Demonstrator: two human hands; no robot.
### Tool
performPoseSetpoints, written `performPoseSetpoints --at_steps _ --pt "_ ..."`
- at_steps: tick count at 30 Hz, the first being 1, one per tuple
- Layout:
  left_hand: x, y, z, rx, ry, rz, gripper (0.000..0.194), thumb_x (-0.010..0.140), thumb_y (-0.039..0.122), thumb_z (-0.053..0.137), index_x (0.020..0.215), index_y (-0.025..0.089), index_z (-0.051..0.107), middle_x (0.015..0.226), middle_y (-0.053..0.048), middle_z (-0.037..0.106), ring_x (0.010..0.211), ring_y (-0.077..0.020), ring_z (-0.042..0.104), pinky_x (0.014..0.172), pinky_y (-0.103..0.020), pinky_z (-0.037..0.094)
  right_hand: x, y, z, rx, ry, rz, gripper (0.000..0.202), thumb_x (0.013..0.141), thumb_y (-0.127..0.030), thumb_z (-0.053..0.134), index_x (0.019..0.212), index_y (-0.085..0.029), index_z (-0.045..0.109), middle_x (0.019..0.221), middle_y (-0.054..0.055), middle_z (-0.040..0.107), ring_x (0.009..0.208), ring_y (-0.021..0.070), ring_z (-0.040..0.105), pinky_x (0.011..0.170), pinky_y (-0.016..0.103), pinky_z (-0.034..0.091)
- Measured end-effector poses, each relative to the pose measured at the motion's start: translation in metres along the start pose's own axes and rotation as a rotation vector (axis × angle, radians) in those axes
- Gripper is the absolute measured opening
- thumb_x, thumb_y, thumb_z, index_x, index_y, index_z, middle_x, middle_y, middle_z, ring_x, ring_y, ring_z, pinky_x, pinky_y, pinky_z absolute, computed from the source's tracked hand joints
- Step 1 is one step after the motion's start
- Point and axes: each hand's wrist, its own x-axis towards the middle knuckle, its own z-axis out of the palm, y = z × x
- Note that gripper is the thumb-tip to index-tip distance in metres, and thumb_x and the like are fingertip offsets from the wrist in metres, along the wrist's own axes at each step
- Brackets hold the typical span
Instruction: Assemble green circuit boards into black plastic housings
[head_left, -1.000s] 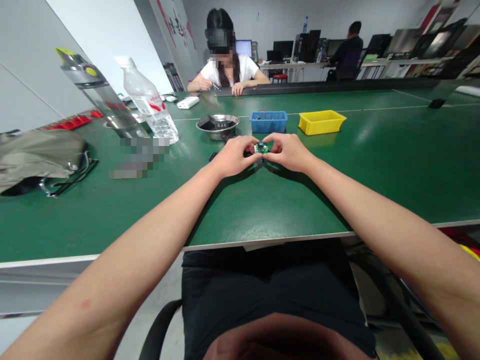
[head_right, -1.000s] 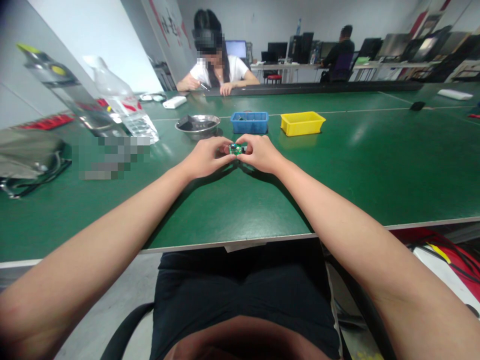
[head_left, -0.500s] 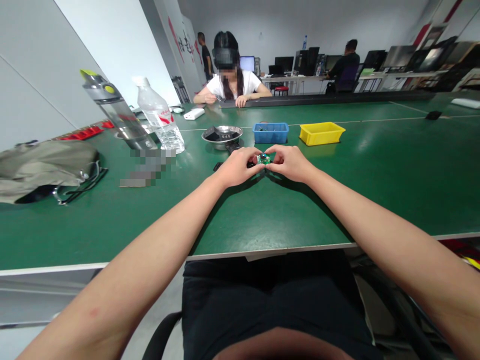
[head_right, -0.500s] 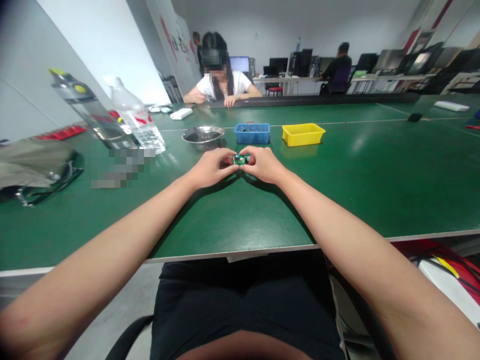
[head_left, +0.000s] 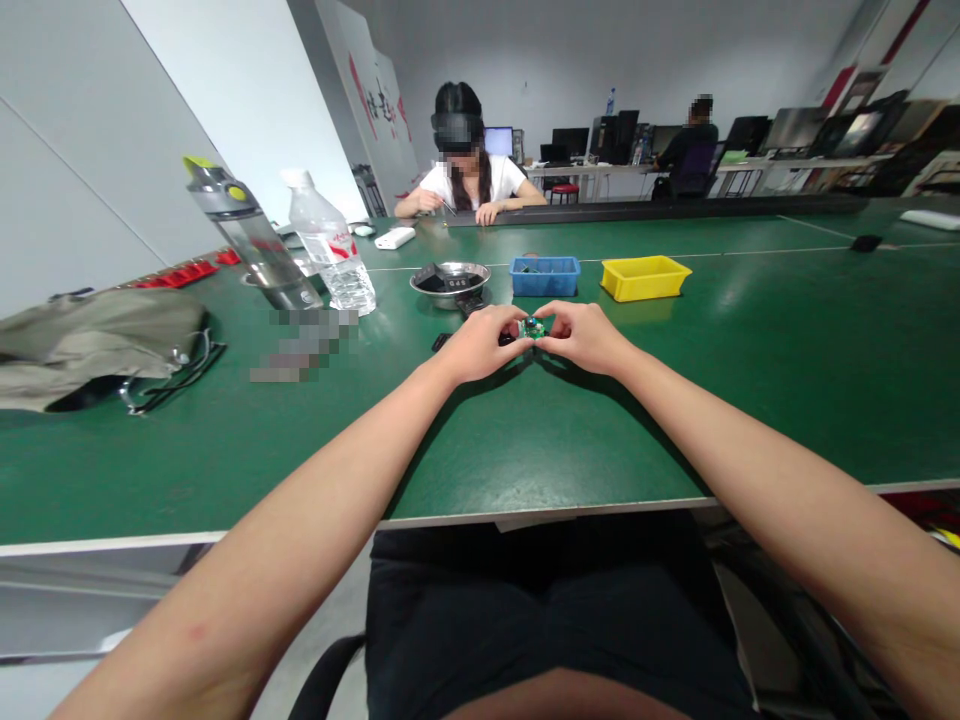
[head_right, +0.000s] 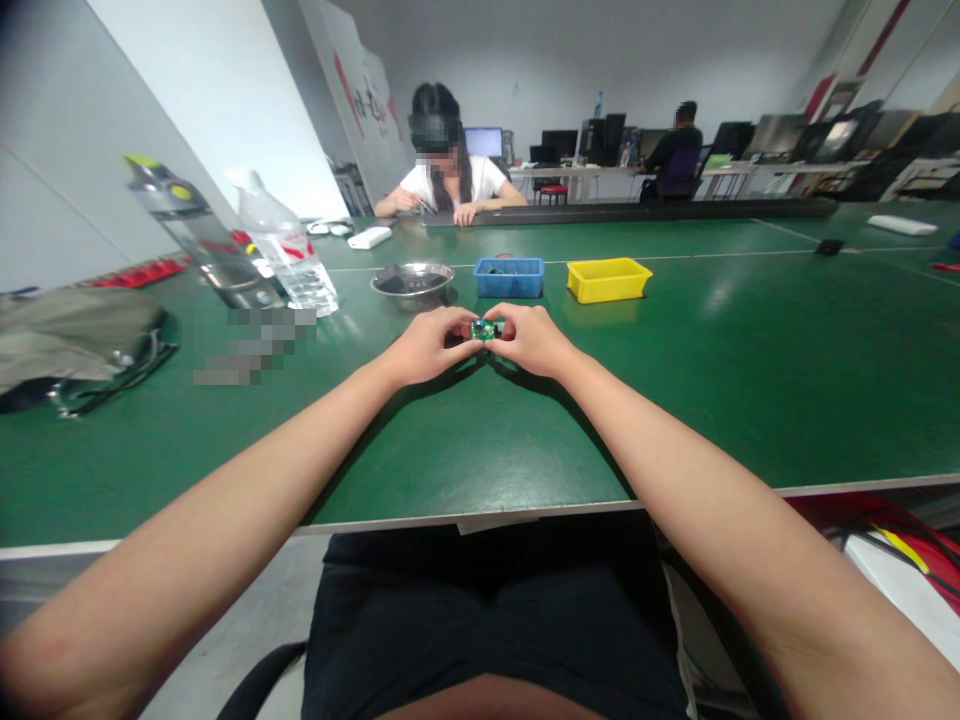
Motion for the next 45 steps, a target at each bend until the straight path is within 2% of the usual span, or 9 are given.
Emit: performPoseSetpoints --at_steps 11,24,45 --pt "0.0010 -0.0002 0.0004 -0.005 -0.002 -0.008 0.026 0.093 0.038 0.066 0.106 0.017 0.069 0.089 -0.006 0.071 0.081 -0.0202 0.064 0.079 -0.033 0.048 0.0001 -0.0014 -0.0012 -0.001 -0.011 0.017 0.028 0.078 -0.023 0.075 0.105 -0.015 0.075 0.065 -0.003 0.065 0.057 0.0137 0.055 0.064 0.026 0.039" --pt "0.0009 0.0014 -0.0003 0.000 -0.010 -0.016 0.023 0.093 0.036 0.066 0.103 0.015 0.069 0.086 -0.005 0.070 0.076 -0.0184 0.060 0.075 -0.031 0.044 0.0011 0.0019 -0.0009 0.001 -0.010 -0.002 0.028 0.078 -0.025 0.074 0.105 -0.016 0.074 0.065 -0.004 0.064 0.057 0.0132 0.053 0.065 0.026 0.039" --pt "-0.0007 0.0019 -0.0019 -0.003 -0.008 -0.001 0.023 0.092 0.035 0.067 0.105 0.016 0.066 0.089 -0.005 0.070 0.080 -0.0194 0.063 0.075 -0.031 0.047 0.0005 0.0021 0.0011 -0.025 -0.027 0.006 0.028 0.078 -0.022 0.076 0.106 -0.015 0.075 0.065 -0.003 0.067 0.057 0.0135 0.055 0.063 0.026 0.039"
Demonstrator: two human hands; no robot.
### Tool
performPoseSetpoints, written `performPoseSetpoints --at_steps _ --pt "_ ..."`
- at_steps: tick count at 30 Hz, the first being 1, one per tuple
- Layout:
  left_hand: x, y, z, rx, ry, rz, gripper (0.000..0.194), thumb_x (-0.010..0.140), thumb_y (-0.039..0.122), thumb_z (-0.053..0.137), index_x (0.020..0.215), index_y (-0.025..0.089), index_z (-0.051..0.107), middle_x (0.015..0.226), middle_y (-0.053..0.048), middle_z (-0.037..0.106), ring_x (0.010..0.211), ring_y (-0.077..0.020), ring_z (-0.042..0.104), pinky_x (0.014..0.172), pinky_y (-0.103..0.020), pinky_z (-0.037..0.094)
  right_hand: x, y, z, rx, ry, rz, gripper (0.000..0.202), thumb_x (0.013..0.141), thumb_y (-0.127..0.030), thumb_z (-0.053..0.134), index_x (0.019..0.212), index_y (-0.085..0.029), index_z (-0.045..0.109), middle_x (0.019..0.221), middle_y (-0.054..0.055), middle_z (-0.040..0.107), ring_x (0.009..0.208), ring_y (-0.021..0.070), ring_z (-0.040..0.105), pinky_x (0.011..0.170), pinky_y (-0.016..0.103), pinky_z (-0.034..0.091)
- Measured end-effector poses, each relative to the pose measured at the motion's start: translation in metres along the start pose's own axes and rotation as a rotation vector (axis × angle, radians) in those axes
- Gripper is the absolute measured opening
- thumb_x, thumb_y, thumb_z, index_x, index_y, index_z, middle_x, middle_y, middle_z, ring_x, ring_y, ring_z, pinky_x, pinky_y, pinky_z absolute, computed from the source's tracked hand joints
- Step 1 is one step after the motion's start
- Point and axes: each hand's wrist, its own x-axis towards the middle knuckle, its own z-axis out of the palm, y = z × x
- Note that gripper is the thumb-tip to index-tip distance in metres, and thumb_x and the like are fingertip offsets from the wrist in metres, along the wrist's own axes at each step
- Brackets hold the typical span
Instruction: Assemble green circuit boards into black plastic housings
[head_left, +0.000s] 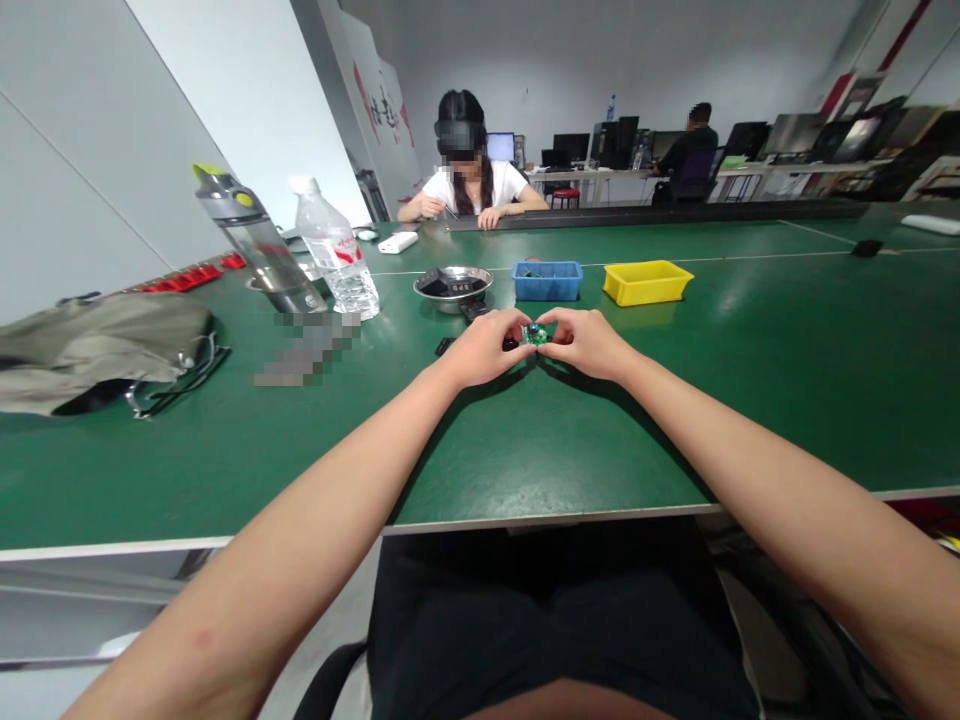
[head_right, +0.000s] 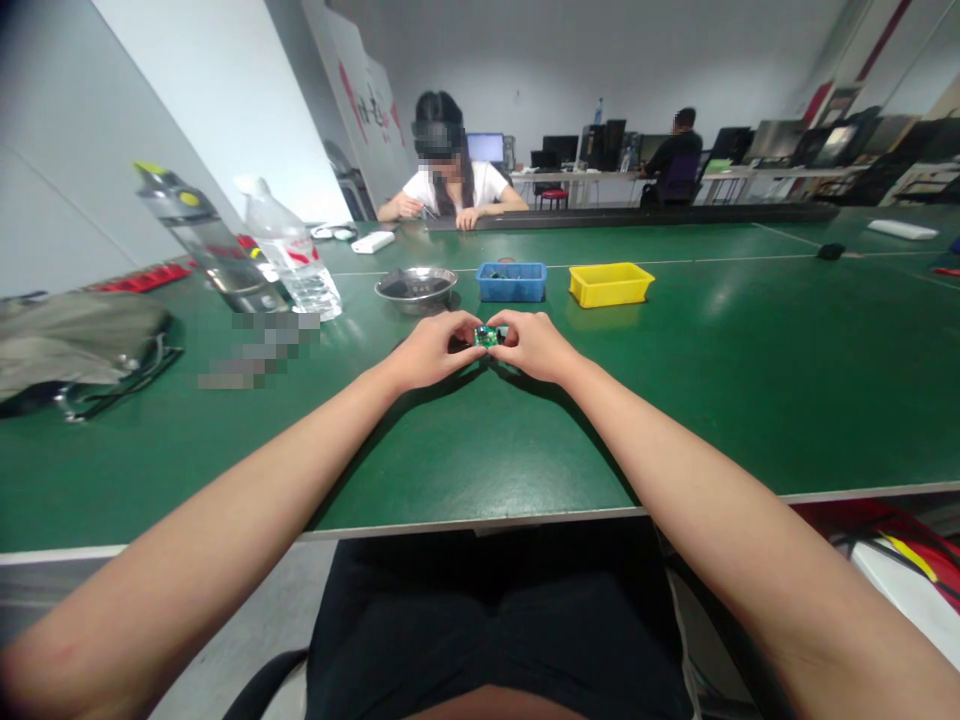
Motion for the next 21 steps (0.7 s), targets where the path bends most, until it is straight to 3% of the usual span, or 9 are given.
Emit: performPoseSetpoints --at_steps 21 --pt "0.0016 0.0009 0.0013 -0.019 -0.009 -0.033 0.020 0.090 0.034 0.067 0.099 0.016 0.066 0.087 -0.005 0.070 0.080 -0.0196 0.062 0.077 -0.033 0.047 0.0003 -0.0011 -0.0017 -0.019 -0.006 0.011 0.027 0.079 -0.023 0.075 0.105 -0.016 0.076 0.068 -0.002 0.067 0.062 0.0143 0.057 0.067 0.027 0.038"
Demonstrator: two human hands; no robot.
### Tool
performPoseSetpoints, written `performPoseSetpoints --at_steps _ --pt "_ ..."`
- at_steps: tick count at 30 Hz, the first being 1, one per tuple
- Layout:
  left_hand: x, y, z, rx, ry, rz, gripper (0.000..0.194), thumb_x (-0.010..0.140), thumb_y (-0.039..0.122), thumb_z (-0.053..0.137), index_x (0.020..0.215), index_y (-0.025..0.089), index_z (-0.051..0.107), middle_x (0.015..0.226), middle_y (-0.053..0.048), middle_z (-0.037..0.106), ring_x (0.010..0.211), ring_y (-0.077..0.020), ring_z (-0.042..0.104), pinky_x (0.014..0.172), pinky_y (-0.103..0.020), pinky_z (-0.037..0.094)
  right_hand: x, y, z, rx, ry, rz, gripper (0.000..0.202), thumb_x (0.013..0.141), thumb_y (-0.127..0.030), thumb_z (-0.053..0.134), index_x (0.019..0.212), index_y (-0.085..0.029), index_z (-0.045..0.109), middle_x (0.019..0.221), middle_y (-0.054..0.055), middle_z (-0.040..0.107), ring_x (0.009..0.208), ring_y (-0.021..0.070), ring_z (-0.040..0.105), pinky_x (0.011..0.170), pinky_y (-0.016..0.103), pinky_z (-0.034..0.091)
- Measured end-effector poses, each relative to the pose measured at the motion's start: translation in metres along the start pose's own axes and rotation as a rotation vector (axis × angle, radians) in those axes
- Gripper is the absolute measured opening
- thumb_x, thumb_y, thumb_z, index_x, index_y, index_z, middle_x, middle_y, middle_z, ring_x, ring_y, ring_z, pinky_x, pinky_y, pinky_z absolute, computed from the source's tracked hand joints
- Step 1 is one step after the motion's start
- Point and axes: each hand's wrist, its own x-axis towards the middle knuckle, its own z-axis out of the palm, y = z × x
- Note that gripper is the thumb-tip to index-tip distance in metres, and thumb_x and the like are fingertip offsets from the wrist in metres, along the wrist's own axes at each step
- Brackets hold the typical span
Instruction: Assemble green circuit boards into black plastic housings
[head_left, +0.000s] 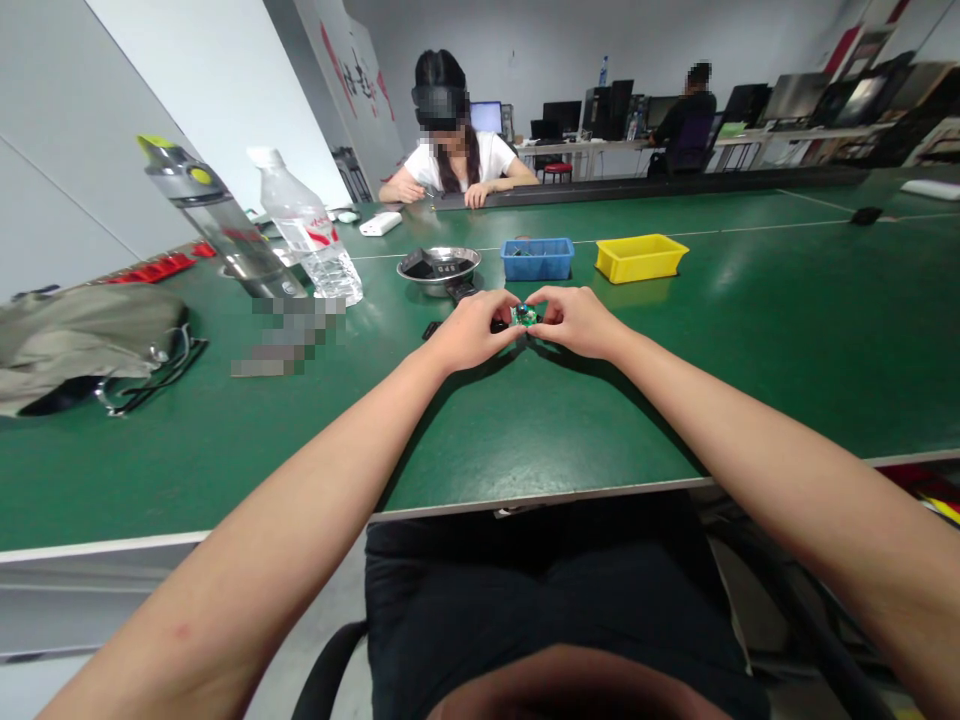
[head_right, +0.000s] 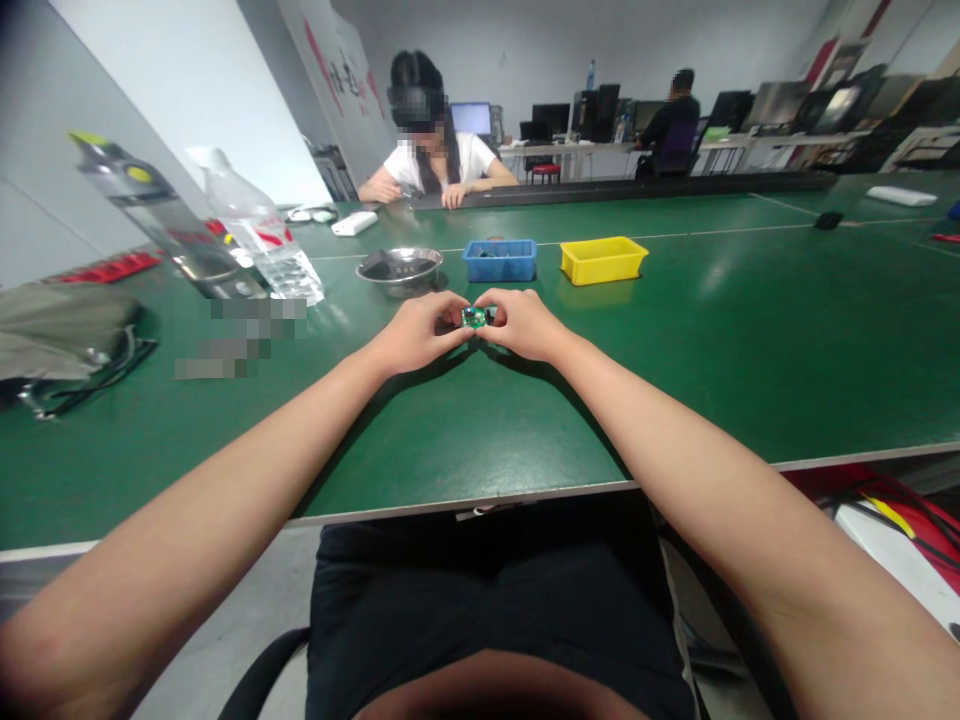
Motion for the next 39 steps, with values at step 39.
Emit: performPoseSetpoints --at_steps 39 --pt "-0.0001 -0.0021 -0.0044 0.072 0.023 0.029 0.023 0.091 0.036 0.069 0.102 0.017 0.071 0.090 -0.007 0.072 0.084 -0.0213 0.063 0.080 -0.035 0.049 -0.0001 -0.0073 -0.0015 0.061 0.095 -0.028 0.016 0.084 -0.027 0.071 0.096 -0.017 0.076 0.070 -0.001 0.069 0.060 0.0134 0.057 0.066 0.026 0.043"
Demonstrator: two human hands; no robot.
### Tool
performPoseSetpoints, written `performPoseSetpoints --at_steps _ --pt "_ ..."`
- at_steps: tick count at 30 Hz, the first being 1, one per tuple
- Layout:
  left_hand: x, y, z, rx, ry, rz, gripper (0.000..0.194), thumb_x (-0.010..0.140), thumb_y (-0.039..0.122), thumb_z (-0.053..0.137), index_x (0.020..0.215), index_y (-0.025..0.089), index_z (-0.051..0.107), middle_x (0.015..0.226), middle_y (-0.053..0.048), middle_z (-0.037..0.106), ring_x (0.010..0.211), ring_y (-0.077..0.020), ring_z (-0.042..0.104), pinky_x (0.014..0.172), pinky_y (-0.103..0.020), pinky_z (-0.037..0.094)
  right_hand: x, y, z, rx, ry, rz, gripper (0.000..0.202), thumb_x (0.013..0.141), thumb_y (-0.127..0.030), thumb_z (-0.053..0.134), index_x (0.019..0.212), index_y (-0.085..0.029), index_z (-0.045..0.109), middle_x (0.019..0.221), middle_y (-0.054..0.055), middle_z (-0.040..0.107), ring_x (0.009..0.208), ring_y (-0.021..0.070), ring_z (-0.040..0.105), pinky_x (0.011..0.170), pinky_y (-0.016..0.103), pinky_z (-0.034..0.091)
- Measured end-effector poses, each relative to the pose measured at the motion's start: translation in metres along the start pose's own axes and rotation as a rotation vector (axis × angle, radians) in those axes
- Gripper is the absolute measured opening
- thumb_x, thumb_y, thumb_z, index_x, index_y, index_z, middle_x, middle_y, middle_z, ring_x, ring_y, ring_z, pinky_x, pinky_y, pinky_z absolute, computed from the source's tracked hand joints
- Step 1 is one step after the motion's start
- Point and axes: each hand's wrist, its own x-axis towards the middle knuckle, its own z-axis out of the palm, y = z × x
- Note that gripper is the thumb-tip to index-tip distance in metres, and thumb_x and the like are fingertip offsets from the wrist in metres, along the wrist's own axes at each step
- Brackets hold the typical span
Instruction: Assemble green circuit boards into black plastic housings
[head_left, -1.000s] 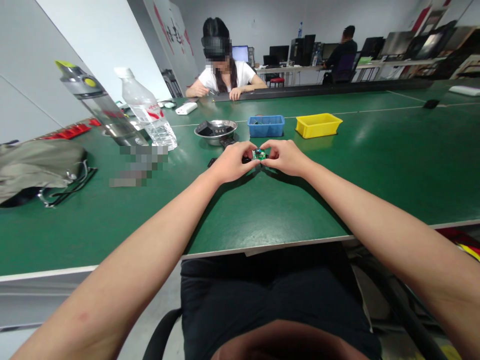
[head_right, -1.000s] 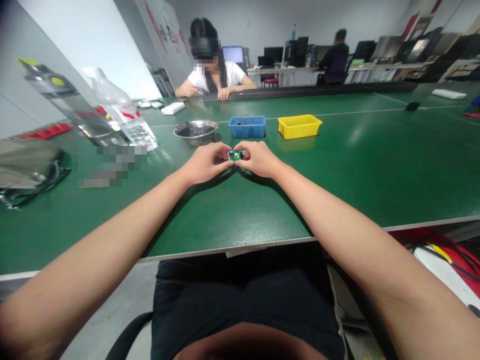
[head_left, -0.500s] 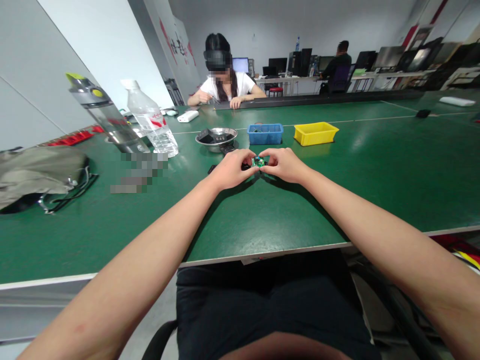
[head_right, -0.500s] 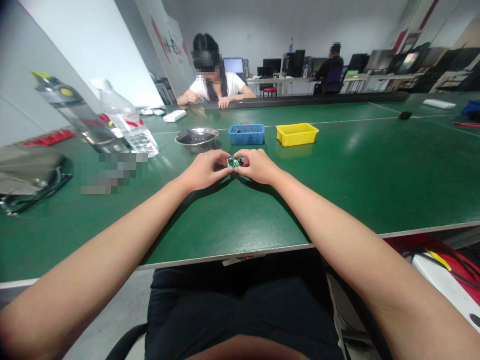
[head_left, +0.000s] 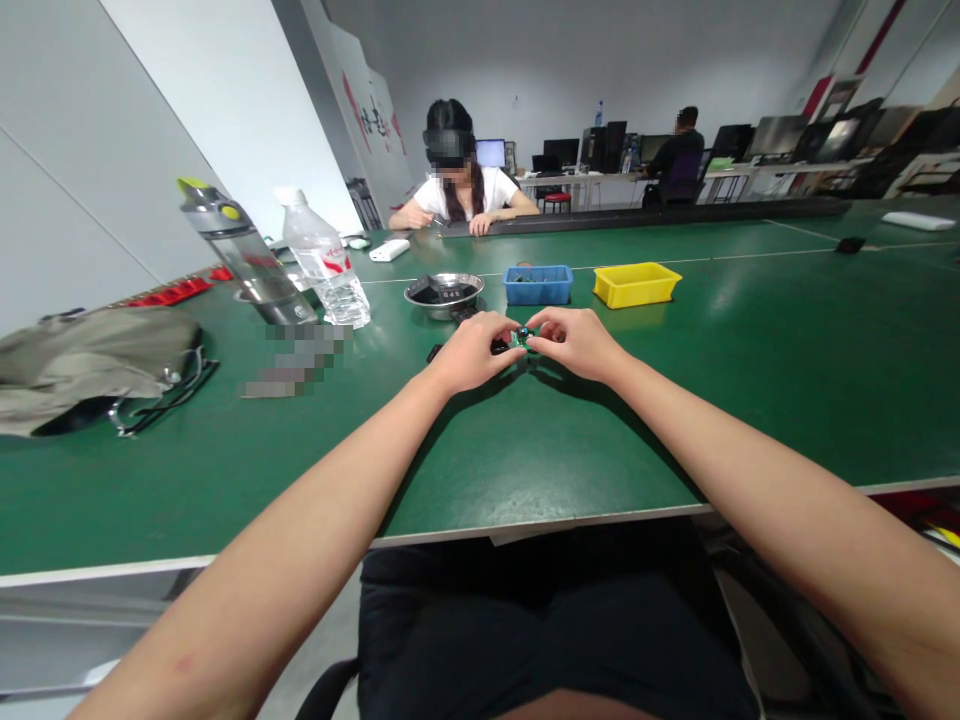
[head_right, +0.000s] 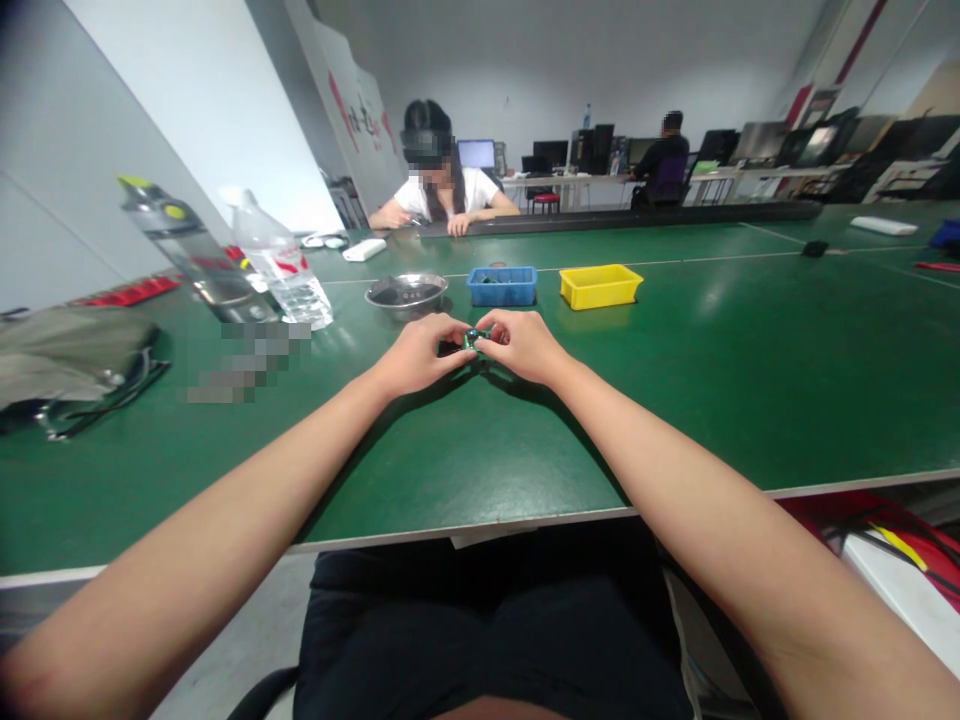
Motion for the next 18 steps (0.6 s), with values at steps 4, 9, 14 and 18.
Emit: performPoseSetpoints --at_steps 4,9,14,18 --pt "-0.0005 -0.0003 0.0010 0.000 0.005 0.002 0.025 0.091 0.038 0.070 0.104 0.017 0.071 0.091 -0.007 0.072 0.085 -0.0215 0.064 0.081 -0.036 0.049 0.0009 -0.0001 0.0004 0.000 0.004 -0.003 0.008 0.082 -0.025 0.071 0.085 -0.018 0.074 0.067 -0.001 0.068 0.060 0.0132 0.056 0.065 0.026 0.042" --pt "-0.0007 -0.0013 0.0019 0.002 0.004 0.006 0.024 0.091 0.039 0.069 0.103 0.018 0.071 0.091 -0.006 0.072 0.085 -0.0210 0.064 0.081 -0.035 0.049 0.0011 0.0006 0.0009 0.002 0.002 -0.001 0.005 0.081 -0.022 0.071 0.080 -0.018 0.073 0.067 -0.001 0.069 0.061 0.0135 0.057 0.065 0.026 0.043" --pt "0.0000 -0.0015 0.0028 -0.002 0.002 0.010 0.025 0.091 0.039 0.069 0.102 0.017 0.071 0.090 -0.006 0.072 0.083 -0.0211 0.064 0.079 -0.035 0.049 0.0005 0.0000 0.0006 -0.004 -0.003 0.005 0.005 0.081 -0.022 0.070 0.080 -0.018 0.073 0.066 -0.001 0.068 0.060 0.0134 0.056 0.064 0.026 0.042" --pt "0.0001 -0.0009 0.0036 -0.008 0.000 0.008 0.025 0.090 0.039 0.070 0.102 0.017 0.070 0.089 -0.006 0.071 0.083 -0.0209 0.064 0.079 -0.034 0.049 -0.0003 -0.0004 -0.0003 -0.014 -0.016 0.008 0.005 0.081 -0.022 0.070 0.080 -0.018 0.073 0.066 -0.001 0.068 0.059 0.0130 0.055 0.063 0.026 0.041"
